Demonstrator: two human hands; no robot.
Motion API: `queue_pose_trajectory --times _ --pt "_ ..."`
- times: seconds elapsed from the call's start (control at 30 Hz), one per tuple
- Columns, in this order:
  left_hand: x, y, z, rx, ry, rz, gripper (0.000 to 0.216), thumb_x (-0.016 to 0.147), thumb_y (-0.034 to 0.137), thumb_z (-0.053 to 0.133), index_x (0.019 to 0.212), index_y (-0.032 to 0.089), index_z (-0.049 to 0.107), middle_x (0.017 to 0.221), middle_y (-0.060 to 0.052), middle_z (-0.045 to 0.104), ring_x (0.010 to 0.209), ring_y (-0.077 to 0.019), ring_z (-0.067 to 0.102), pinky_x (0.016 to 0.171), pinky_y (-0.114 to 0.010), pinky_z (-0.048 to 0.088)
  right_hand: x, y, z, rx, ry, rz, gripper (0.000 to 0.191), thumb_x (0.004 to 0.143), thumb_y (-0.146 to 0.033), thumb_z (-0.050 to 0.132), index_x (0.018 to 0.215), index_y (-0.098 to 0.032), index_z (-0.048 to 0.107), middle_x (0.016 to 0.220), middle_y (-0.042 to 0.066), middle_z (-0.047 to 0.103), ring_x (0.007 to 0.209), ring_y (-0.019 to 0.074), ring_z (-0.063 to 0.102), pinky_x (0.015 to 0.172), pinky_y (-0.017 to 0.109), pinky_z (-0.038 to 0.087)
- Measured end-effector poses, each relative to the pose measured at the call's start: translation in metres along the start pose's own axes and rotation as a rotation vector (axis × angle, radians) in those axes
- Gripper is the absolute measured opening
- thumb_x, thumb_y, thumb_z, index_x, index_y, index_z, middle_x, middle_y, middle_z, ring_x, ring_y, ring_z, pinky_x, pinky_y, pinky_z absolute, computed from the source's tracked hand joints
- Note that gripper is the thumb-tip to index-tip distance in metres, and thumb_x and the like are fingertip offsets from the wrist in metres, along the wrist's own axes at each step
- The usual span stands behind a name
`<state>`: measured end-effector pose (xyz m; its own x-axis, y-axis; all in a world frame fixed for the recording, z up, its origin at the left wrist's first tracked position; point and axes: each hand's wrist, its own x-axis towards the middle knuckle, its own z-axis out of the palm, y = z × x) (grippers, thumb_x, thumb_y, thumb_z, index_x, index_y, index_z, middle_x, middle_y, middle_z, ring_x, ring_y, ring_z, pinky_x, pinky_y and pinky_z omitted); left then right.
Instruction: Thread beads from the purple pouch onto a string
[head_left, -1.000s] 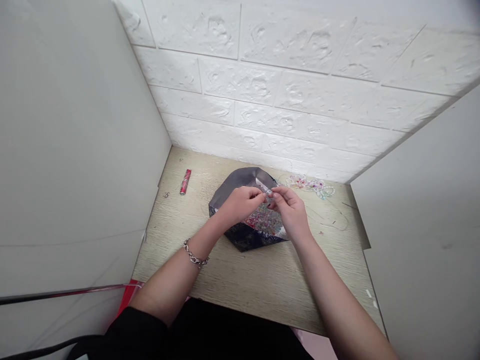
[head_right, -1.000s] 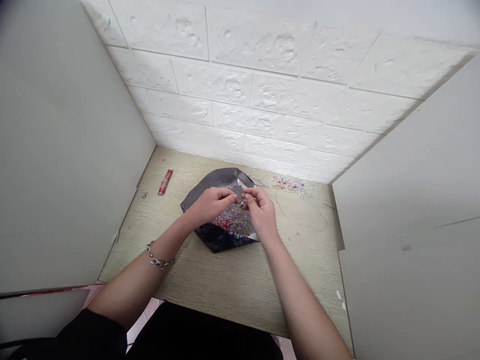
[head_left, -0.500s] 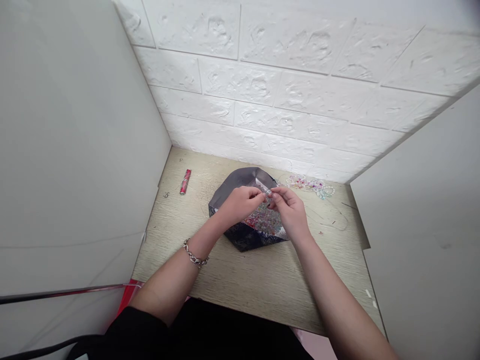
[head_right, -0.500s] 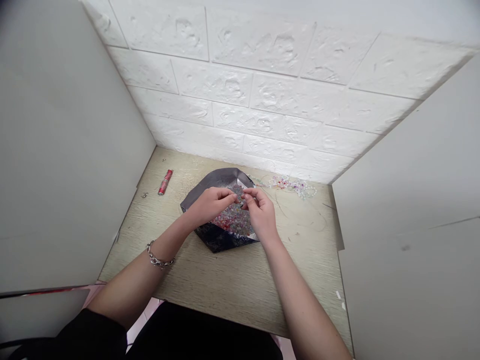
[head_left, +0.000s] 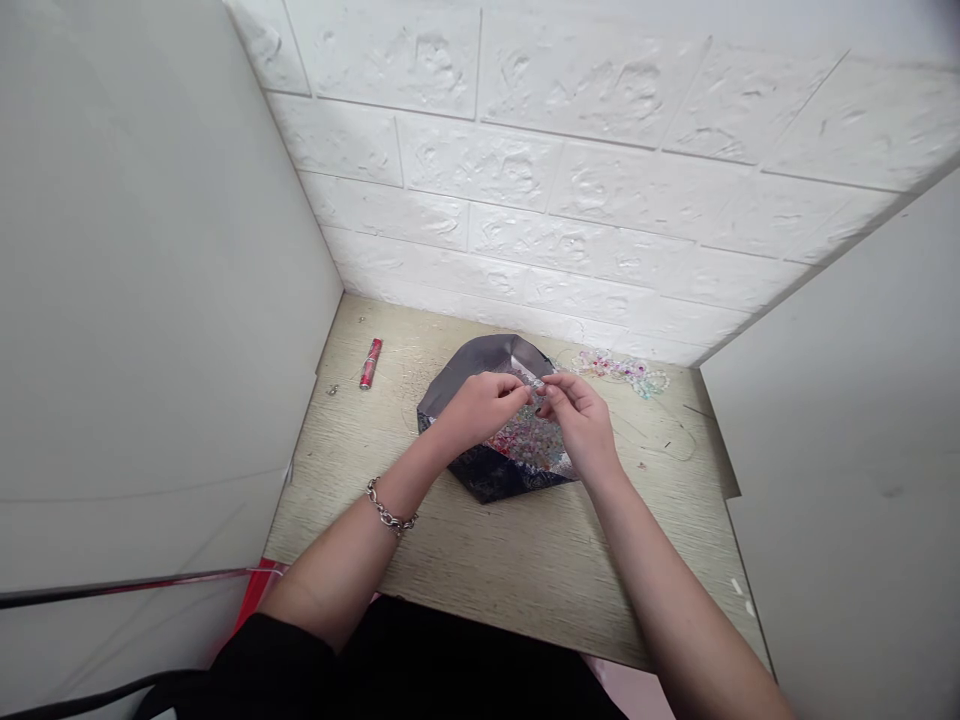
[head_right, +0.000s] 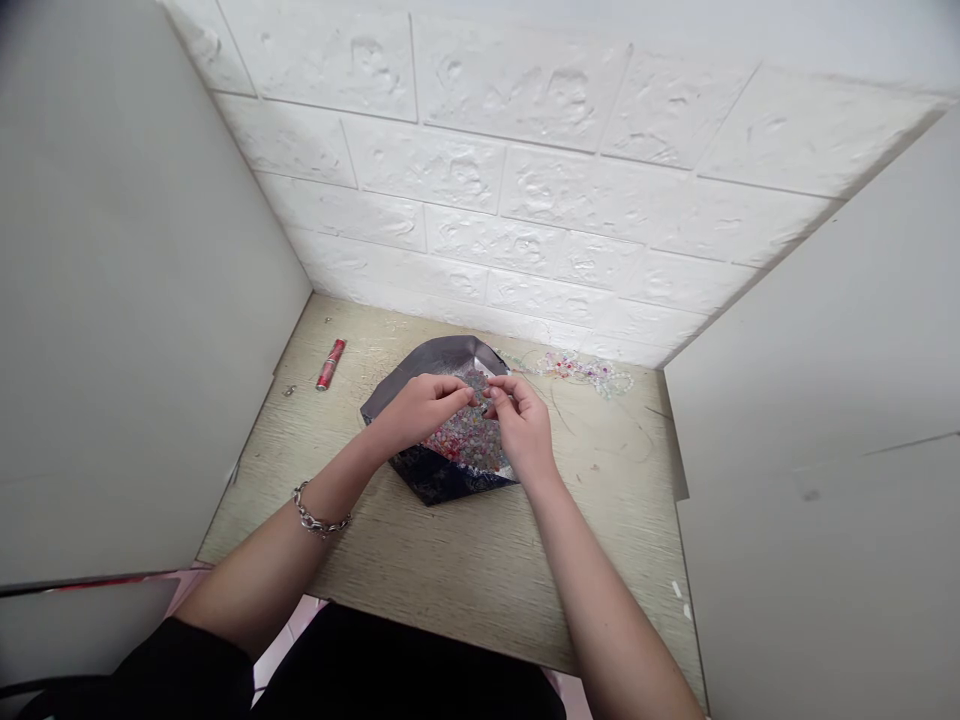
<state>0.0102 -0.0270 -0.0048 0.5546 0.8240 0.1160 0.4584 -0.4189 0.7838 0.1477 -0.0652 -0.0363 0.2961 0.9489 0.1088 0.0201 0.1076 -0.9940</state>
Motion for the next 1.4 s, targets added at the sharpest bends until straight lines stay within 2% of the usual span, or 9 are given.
queue_pose_trajectory --times 0.7,0.93,1.23,1.4 --pt "0.0009 -0.0012 0.0006 0.017 -0.010 0.003 0.032 0.075 0.036 0.035 0.060 0.015 0.053 0.052 0.003 0.038 0.051 -0.0070 0.033 0.048 -0.022 0.023 -0.0005 -0.0015 0.0000 -0.071 -0.022 -0.021 0.016 0.070 -0.030 0.050 0.082 -0.019 0.054 0.071 0.000 0.056 0.054 0.0088 0.050 0.056 0.025 0.041" --pt "0.0001 0.0017 -0.0008 0.042 -0.020 0.008 0.031 0.075 0.034 0.035 0.054 0.015 0.049 0.050 0.003 0.036 0.051 -0.0073 0.032 0.049 -0.023 0.023 -0.0009 -0.0025 0.0001 -0.098 -0.017 -0.035 0.017 0.070 -0.030 0.050 0.082 -0.019 0.053 0.071 0.001 0.057 0.054 0.0098 0.051 0.056 0.026 0.042" --pt "-0.0007 0.0026 -0.0010 0.060 -0.010 0.011 0.032 0.075 0.034 0.034 0.051 0.015 0.044 0.047 0.003 0.032 0.049 -0.0074 0.029 0.048 -0.023 0.020 -0.0045 -0.0008 0.0017 -0.282 -0.012 -0.148 0.017 0.073 -0.030 0.047 0.083 -0.019 0.055 0.068 0.000 0.057 0.057 0.0111 0.050 0.058 0.026 0.041" --pt "0.0001 0.0010 -0.0002 0.064 -0.016 0.027 0.032 0.076 0.034 0.034 0.055 0.015 0.049 0.050 0.003 0.039 0.051 -0.0075 0.033 0.049 -0.023 0.022 -0.0075 -0.0034 0.0033 -0.343 -0.028 -0.204 0.017 0.075 -0.029 0.045 0.084 -0.019 0.056 0.072 0.002 0.058 0.061 0.0119 0.052 0.059 0.027 0.041"
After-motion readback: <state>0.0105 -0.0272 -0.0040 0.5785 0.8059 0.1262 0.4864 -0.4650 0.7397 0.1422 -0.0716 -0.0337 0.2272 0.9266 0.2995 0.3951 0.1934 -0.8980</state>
